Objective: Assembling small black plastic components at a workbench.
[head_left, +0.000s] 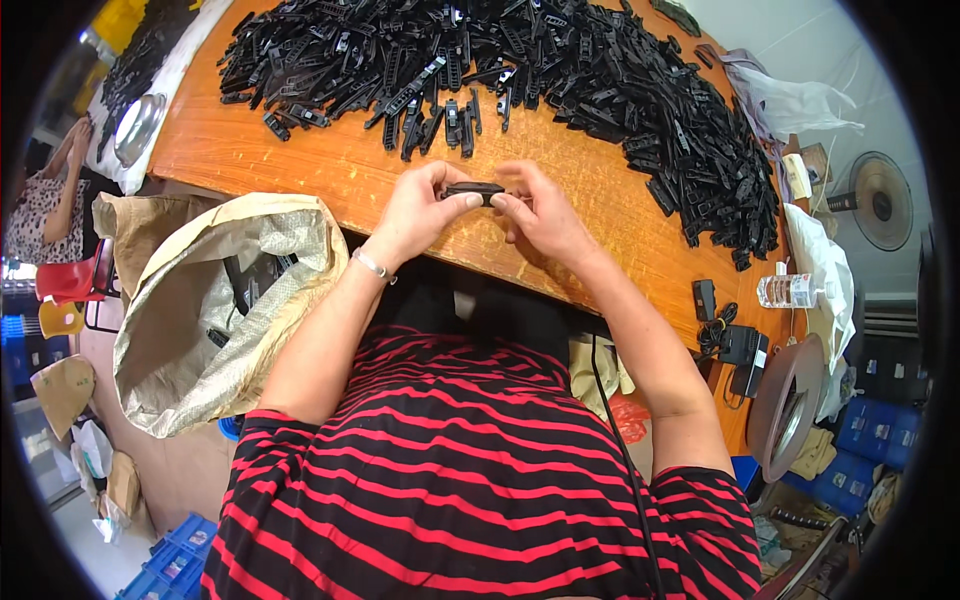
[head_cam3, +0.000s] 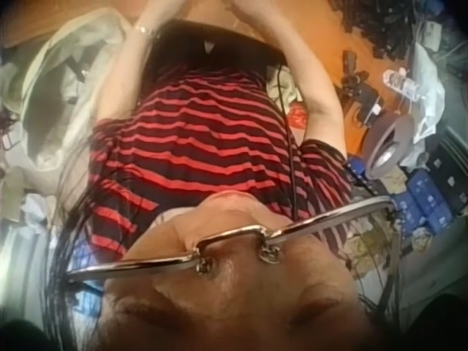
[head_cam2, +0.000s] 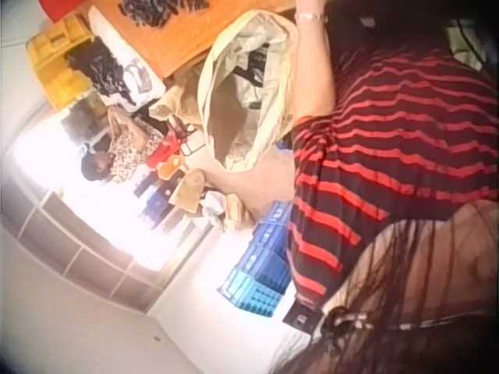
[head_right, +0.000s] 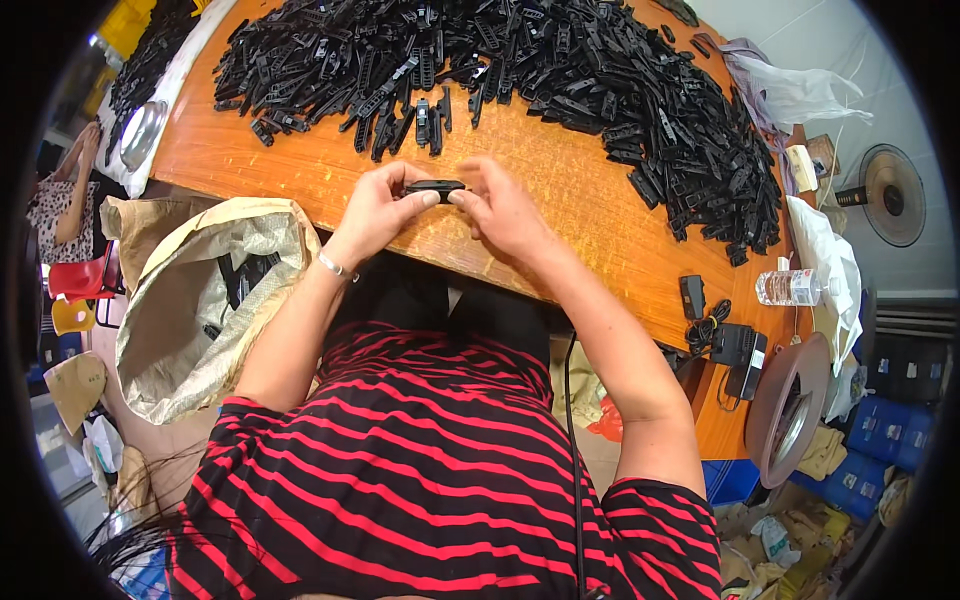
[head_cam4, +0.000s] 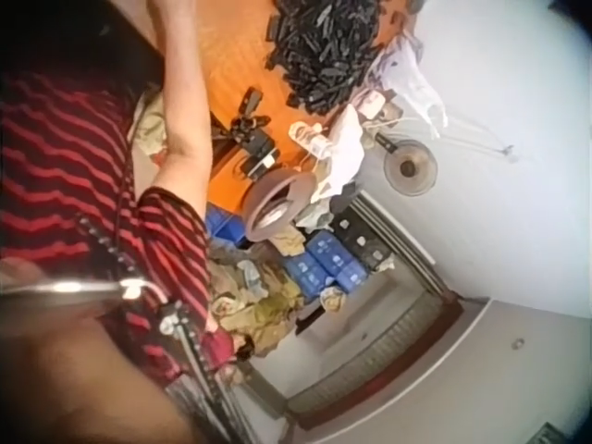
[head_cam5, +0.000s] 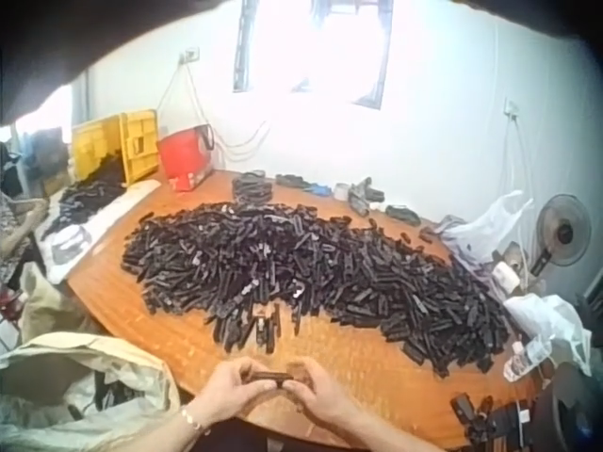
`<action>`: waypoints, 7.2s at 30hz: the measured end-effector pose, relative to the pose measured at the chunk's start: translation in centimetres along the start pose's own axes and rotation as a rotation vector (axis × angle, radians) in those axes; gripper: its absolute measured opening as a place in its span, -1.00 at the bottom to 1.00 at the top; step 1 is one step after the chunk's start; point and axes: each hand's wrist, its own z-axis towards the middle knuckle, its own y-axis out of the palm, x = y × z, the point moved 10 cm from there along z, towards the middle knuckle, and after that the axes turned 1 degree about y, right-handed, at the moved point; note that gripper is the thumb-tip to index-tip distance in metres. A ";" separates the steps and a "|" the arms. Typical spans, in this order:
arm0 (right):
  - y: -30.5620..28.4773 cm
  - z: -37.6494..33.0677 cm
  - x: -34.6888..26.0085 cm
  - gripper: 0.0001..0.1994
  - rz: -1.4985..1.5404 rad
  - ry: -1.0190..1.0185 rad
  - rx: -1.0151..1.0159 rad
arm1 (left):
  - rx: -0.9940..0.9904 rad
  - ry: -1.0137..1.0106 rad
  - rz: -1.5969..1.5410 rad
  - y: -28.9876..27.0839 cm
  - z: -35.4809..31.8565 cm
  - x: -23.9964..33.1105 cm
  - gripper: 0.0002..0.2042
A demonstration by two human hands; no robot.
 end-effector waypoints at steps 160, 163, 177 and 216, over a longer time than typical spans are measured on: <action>0.4 0.8 -3.1 -0.89 -0.579 -0.308 0.263 | 0.224 0.304 0.982 1.2 7.1 4.2 -0.90; 0.2 1.2 -3.0 -0.89 -0.594 -0.290 0.251 | 0.236 0.320 0.940 0.9 6.6 3.8 -0.92; -1.5 0.8 -5.2 -0.87 -0.297 -0.404 0.051 | -0.183 -0.169 -0.404 0.6 3.6 -0.9 -0.81; 0.8 1.8 1.1 -0.77 -0.123 0.318 -0.136 | 0.035 -0.024 0.349 -2.1 1.9 -2.3 -0.86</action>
